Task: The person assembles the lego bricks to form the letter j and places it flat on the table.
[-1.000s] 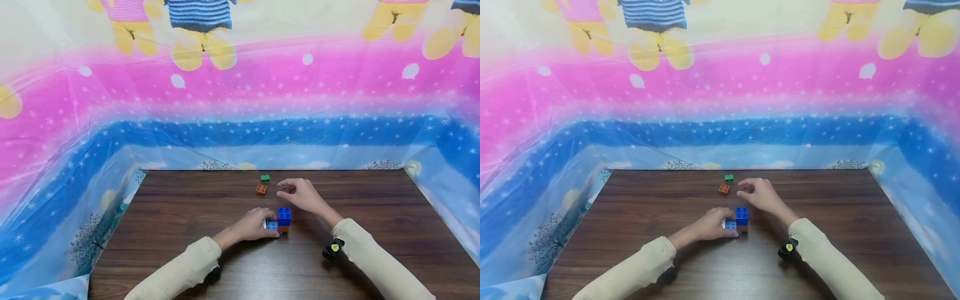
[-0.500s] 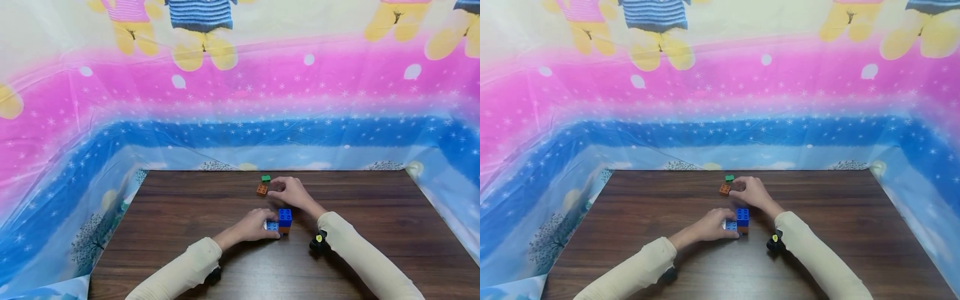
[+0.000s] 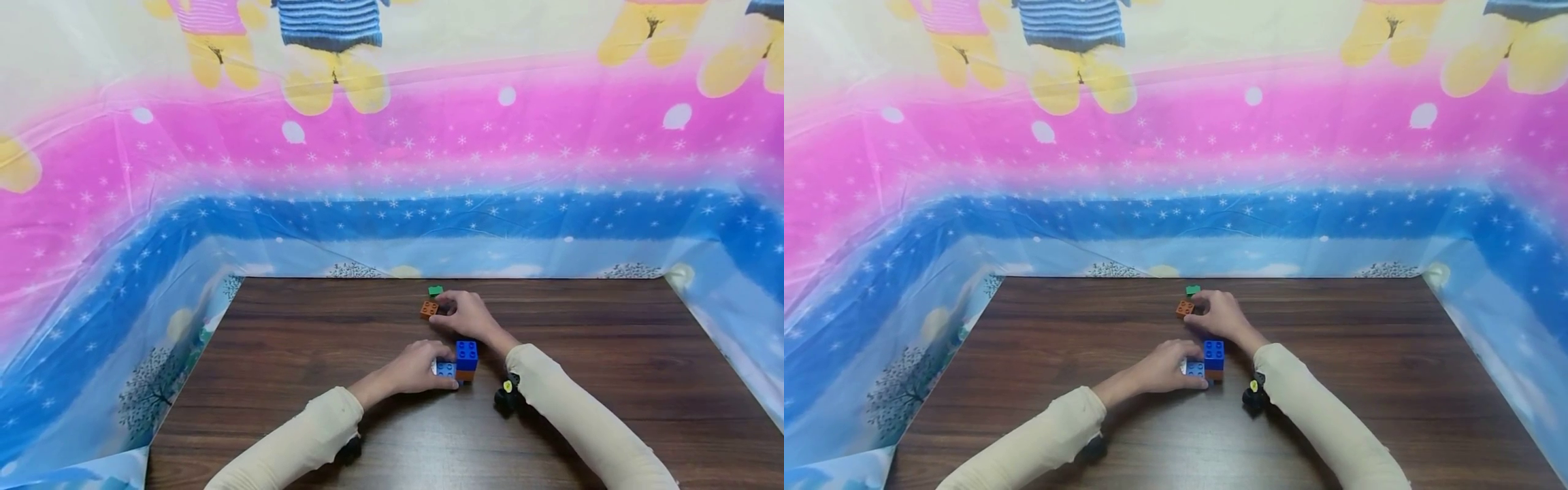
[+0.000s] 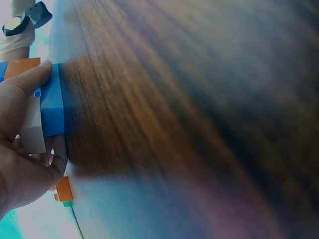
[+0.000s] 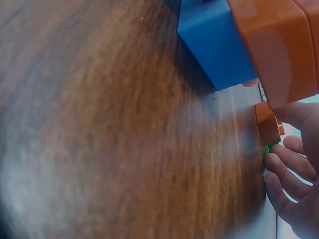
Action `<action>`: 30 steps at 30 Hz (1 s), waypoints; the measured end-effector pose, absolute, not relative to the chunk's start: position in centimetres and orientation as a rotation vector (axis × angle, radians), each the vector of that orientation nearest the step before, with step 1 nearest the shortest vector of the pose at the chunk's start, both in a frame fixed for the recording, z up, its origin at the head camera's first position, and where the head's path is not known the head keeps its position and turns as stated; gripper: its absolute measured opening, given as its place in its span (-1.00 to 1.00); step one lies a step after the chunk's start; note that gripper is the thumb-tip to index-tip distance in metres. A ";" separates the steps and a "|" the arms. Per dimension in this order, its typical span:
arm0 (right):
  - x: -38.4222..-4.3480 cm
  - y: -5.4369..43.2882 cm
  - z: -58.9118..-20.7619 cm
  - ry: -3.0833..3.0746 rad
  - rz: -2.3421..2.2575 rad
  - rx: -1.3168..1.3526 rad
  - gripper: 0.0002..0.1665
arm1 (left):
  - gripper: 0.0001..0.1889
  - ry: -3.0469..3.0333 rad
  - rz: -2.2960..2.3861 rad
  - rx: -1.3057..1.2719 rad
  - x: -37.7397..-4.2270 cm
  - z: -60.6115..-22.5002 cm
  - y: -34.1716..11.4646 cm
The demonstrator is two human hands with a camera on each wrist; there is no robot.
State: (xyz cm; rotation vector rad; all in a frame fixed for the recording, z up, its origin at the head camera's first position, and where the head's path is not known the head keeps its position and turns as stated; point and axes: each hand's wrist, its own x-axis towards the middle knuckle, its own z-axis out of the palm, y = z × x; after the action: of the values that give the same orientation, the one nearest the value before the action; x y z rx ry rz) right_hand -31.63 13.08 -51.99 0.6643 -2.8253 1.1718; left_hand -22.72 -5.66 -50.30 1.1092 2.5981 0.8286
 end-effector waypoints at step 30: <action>-31.6 12.7 -51.8 -2.843 1.119 0.686 -0.52 | -0.62 2.604 0.818 1.111 -22.7 -50.2 -5.6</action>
State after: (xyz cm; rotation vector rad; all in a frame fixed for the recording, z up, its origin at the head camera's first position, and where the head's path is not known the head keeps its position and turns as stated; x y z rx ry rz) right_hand -31.57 12.72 -51.81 0.6862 -2.8434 1.1189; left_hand -22.68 -5.62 -50.17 1.1105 2.6044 0.8180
